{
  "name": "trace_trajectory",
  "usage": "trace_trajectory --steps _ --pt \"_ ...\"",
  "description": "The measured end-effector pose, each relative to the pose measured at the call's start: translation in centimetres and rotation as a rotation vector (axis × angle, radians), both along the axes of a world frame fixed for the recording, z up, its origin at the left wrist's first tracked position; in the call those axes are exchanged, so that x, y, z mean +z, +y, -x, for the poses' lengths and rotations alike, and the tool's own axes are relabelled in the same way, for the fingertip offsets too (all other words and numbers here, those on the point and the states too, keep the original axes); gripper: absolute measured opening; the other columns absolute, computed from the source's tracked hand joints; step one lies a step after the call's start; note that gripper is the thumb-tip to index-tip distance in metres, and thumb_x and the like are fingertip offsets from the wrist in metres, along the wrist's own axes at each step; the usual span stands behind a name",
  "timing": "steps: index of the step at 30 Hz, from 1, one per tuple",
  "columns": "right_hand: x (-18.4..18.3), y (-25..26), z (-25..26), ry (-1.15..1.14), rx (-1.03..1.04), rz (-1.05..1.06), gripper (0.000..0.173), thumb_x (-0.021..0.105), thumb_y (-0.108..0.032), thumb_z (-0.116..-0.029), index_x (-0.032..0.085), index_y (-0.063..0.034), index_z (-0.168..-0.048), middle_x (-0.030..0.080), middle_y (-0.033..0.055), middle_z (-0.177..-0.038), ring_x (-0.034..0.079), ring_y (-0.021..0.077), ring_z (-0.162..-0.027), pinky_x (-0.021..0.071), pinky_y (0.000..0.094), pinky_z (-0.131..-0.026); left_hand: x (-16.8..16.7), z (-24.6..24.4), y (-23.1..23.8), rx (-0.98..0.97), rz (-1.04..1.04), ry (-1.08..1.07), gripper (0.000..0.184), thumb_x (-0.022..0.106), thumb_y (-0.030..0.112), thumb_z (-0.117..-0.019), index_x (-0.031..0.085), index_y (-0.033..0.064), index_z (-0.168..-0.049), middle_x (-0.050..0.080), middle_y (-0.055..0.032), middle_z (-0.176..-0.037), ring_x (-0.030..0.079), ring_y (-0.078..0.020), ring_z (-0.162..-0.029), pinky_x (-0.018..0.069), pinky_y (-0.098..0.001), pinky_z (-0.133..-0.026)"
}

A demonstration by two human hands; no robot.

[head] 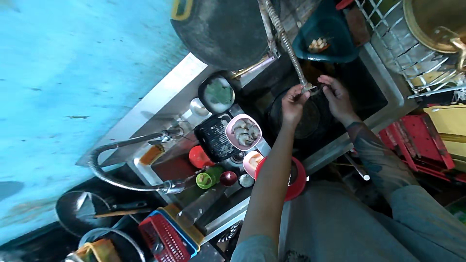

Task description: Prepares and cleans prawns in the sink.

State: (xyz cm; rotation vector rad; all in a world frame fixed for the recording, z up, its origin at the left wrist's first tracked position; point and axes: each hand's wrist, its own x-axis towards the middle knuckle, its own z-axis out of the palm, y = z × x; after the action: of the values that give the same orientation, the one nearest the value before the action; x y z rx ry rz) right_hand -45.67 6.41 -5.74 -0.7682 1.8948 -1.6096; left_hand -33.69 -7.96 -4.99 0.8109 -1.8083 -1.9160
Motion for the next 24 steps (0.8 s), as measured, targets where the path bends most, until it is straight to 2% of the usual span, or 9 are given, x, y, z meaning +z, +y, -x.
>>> trace_trajectory --steps 4,7,12,14,17,20,24 --pt "0.2 0.0 -0.4 -0.011 -0.007 0.024 0.037 0.042 -0.014 -0.1102 0.055 -0.0017 -0.142 0.06 0.0095 -0.144 0.056 0.0188 -0.135 0.0484 0.0368 -0.114 0.0 -0.2 0.0 0.004 -0.058 -0.033 0.036 0.07 0.005 -0.0956 0.06 -0.0036 -0.129 0.072 -0.0125 -0.11 0.071 -0.021 -0.102 0.0599 -0.0388 -0.092" --pt "0.3 -0.2 -0.4 -0.004 -0.003 0.039 0.036 0.041 -0.015 -0.1108 0.056 -0.0014 -0.141 0.061 0.0093 -0.143 0.057 0.0181 -0.134 0.0477 0.0363 -0.114 0.3 0.0 0.2 0.024 -0.131 -0.047 0.041 0.07 0.006 -0.0962 0.054 -0.0035 -0.133 0.071 -0.014 -0.112 0.072 -0.023 -0.1 0.0617 -0.0396 -0.089" --pt "1.3 -0.9 -0.3 -0.094 0.081 -0.041 0.047 0.053 -0.029 -0.1078 0.053 -0.0041 -0.147 0.063 0.0102 -0.14 0.061 0.0165 -0.128 0.0515 0.035 -0.109 0.5 0.2 0.3 0.011 -0.144 -0.036 0.035 0.07 0.004 -0.0957 0.056 -0.0044 -0.127 0.072 -0.0135 -0.108 0.072 -0.0219 -0.097 0.0616 -0.0389 -0.087" --pt "1.7 -1.3 -0.2 -0.113 0.11 -0.126 0.044 0.058 -0.031 -0.1061 0.058 -0.006 -0.143 0.067 0.0085 -0.132 0.066 0.0138 -0.119 0.054 0.0341 -0.106 0.5 0.0 0.2 -0.002 -0.096 -0.046 0.033 0.071 0.003 -0.0945 0.058 -0.0043 -0.124 0.072 -0.0126 -0.107 0.072 -0.0205 -0.096 0.0617 -0.0376 -0.086" --pt "1.7 -1.9 0.3 -0.045 0.149 -0.227 0.035 0.059 -0.033 -0.1054 0.068 -0.0089 -0.129 0.072 0.0055 -0.119 0.068 0.0107 -0.109 0.0559 0.0339 -0.1 0.4 -0.3 -0.1 -0.025 -0.018 -0.067 0.033 0.073 0.004 -0.0932 0.061 -0.0035 -0.123 0.072 -0.0116 -0.106 0.071 -0.0189 -0.097 0.0615 -0.0364 -0.088" --pt "1.9 -2.3 0.6 0.026 0.178 -0.289 0.029 0.059 -0.033 -0.1054 0.072 -0.0094 -0.118 0.073 0.0047 -0.111 0.069 0.0103 -0.104 0.0561 0.0349 -0.098 0.5 -0.6 -0.4 -0.036 0.016 -0.086 0.032 0.072 0.004 -0.0938 0.063 -0.0025 -0.124 0.072 -0.0119 -0.109 0.071 -0.0186 -0.1 0.0608 -0.0363 -0.09" --pt "2.1 -2.6 0.7 0.027 0.22 -0.256 0.031 0.06 -0.034 -0.1048 0.074 -0.0087 -0.117 0.075 0.0035 -0.106 0.071 0.0084 -0.099 0.058 0.0331 -0.095 0.2 -1.1 -0.9 -0.08 0.093 -0.141 0.032 0.071 0.006 -0.0953 0.068 0.0012 -0.127 0.073 -0.0102 -0.112 0.071 -0.0153 -0.099 0.0592 -0.0335 -0.091"
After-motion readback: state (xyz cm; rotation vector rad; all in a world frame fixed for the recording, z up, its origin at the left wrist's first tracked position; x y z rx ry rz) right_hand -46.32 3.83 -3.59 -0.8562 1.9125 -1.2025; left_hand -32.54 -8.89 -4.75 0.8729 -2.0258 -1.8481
